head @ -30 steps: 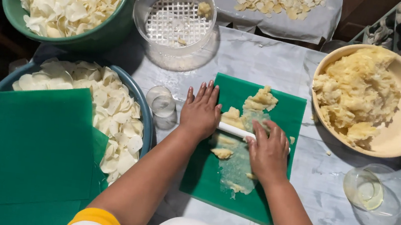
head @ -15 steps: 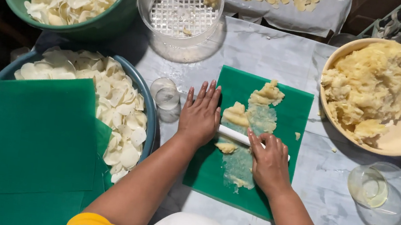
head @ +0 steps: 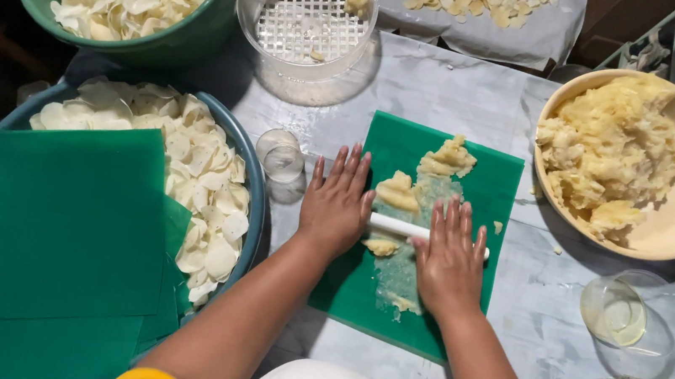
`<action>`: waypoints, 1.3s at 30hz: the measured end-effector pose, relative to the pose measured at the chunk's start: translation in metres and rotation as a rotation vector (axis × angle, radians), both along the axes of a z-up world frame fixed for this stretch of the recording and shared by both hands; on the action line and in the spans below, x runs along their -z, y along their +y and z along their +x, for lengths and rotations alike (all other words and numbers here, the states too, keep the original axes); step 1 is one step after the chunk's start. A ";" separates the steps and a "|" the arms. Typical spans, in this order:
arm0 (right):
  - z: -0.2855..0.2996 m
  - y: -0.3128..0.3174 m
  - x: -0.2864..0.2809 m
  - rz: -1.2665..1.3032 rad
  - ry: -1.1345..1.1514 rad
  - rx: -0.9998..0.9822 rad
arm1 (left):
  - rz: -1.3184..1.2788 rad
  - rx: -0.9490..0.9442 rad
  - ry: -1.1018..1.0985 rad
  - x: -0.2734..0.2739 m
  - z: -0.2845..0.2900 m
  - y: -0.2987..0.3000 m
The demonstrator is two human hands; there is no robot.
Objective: Rolling out small portions of dough into thin sheets on plastic mats using a rolling pin
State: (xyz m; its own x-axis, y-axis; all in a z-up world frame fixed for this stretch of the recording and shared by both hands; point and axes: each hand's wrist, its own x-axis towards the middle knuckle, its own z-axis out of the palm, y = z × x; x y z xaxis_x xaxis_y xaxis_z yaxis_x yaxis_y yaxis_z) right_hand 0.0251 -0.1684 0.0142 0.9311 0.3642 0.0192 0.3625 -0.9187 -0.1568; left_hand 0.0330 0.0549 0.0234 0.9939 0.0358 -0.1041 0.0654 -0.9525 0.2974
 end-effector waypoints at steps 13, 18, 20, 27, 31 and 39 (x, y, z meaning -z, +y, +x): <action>-0.011 -0.040 0.049 0.107 -0.310 -0.204 | 0.008 0.037 -0.053 0.009 -0.017 0.006; -0.003 -0.015 0.016 0.106 -0.228 -0.179 | 0.027 0.015 -0.099 0.024 0.004 0.006; 0.004 -0.008 0.008 0.035 -0.161 -0.181 | 0.021 0.013 -0.094 0.025 0.009 0.005; -0.035 -0.014 0.015 0.000 -0.124 -0.156 | 0.165 0.056 -0.461 0.032 -0.037 0.001; 0.015 -0.003 0.017 -0.027 -0.036 -0.044 | 0.025 0.008 -0.095 0.024 0.008 0.003; -0.006 -0.009 0.009 -0.051 0.012 -0.024 | 0.001 0.026 -0.007 0.005 -0.013 0.001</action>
State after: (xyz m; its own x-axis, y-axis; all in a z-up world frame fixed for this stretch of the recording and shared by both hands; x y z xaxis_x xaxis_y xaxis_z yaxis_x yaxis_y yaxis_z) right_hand 0.0193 -0.1770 0.0056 0.9223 0.3863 -0.0106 0.3827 -0.9167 -0.1146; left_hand 0.0198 0.0558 0.0188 0.9952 0.0098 -0.0970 0.0383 -0.9541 0.2970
